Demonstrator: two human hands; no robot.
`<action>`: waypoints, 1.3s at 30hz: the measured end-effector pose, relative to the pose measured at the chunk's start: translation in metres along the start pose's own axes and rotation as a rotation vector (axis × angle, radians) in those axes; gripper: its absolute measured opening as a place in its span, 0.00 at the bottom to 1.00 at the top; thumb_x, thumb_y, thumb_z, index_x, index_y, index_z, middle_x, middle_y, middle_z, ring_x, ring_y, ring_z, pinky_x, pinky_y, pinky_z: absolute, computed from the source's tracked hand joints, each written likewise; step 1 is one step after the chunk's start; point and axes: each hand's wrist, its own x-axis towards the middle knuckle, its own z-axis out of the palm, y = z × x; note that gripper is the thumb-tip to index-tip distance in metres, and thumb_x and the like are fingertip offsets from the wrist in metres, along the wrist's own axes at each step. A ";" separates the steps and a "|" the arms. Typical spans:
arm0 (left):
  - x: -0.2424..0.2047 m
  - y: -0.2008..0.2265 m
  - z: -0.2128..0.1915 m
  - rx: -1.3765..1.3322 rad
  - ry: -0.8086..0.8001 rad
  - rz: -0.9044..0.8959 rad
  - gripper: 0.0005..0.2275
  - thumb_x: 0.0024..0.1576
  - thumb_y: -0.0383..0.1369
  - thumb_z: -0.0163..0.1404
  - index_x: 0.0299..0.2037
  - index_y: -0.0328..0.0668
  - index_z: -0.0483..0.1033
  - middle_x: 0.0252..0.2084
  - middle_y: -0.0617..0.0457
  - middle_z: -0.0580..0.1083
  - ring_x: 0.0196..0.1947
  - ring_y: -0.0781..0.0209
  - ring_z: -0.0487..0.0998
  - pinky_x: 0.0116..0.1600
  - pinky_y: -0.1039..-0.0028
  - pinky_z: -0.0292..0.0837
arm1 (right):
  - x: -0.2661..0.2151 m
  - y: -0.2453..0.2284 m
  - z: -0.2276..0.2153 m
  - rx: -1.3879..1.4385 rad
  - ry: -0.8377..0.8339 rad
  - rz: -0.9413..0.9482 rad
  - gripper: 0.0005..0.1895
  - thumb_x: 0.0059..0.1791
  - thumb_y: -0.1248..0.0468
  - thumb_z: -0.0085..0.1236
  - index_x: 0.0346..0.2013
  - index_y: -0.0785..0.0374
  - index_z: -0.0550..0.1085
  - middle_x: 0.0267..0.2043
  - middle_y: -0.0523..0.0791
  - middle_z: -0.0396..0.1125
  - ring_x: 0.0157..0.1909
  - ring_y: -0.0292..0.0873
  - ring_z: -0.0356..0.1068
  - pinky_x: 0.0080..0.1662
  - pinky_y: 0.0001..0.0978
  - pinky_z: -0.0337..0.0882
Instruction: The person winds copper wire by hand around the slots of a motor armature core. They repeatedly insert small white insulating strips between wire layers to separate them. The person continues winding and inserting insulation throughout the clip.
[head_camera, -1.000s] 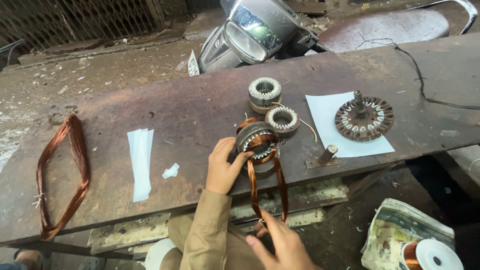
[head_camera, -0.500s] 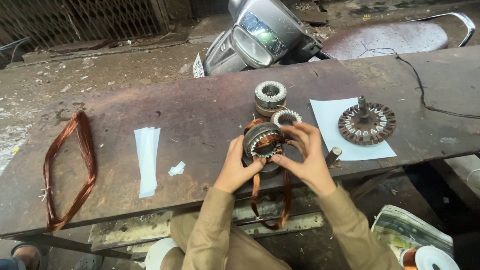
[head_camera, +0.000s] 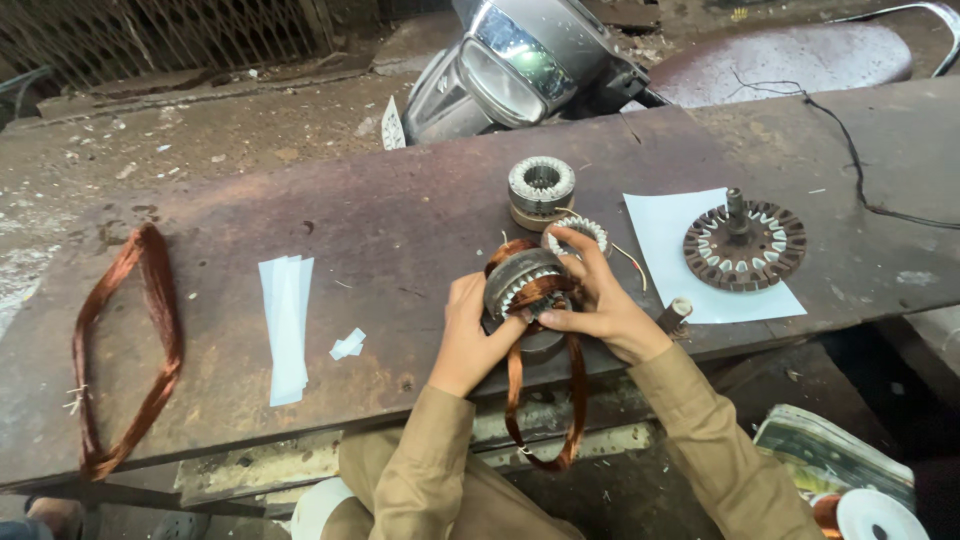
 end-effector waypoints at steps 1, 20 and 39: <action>0.000 0.002 0.000 -0.010 0.003 -0.007 0.22 0.50 0.35 0.61 0.57 0.41 0.76 0.54 0.44 0.77 0.59 0.45 0.72 0.63 0.60 0.68 | 0.000 0.000 -0.001 -0.011 -0.005 -0.001 0.53 0.40 0.73 0.68 0.74 0.56 0.49 0.73 0.51 0.53 0.72 0.45 0.55 0.67 0.38 0.60; -0.001 0.023 -0.002 -0.110 -0.075 -0.341 0.27 0.46 0.38 0.62 0.57 0.38 0.73 0.54 0.41 0.76 0.57 0.51 0.77 0.61 0.66 0.70 | 0.003 -0.006 -0.003 -0.418 -0.139 -0.136 0.47 0.46 0.69 0.66 0.74 0.59 0.50 0.70 0.50 0.56 0.72 0.45 0.57 0.70 0.41 0.58; -0.122 0.066 0.008 -0.768 -0.017 -0.546 0.11 0.65 0.35 0.49 0.43 0.33 0.79 0.41 0.59 0.73 0.35 0.72 0.69 0.38 0.79 0.66 | -0.133 0.024 0.135 -0.447 0.424 -0.096 0.27 0.50 0.73 0.54 0.64 0.67 0.64 0.37 0.48 0.74 0.40 0.40 0.75 0.46 0.31 0.73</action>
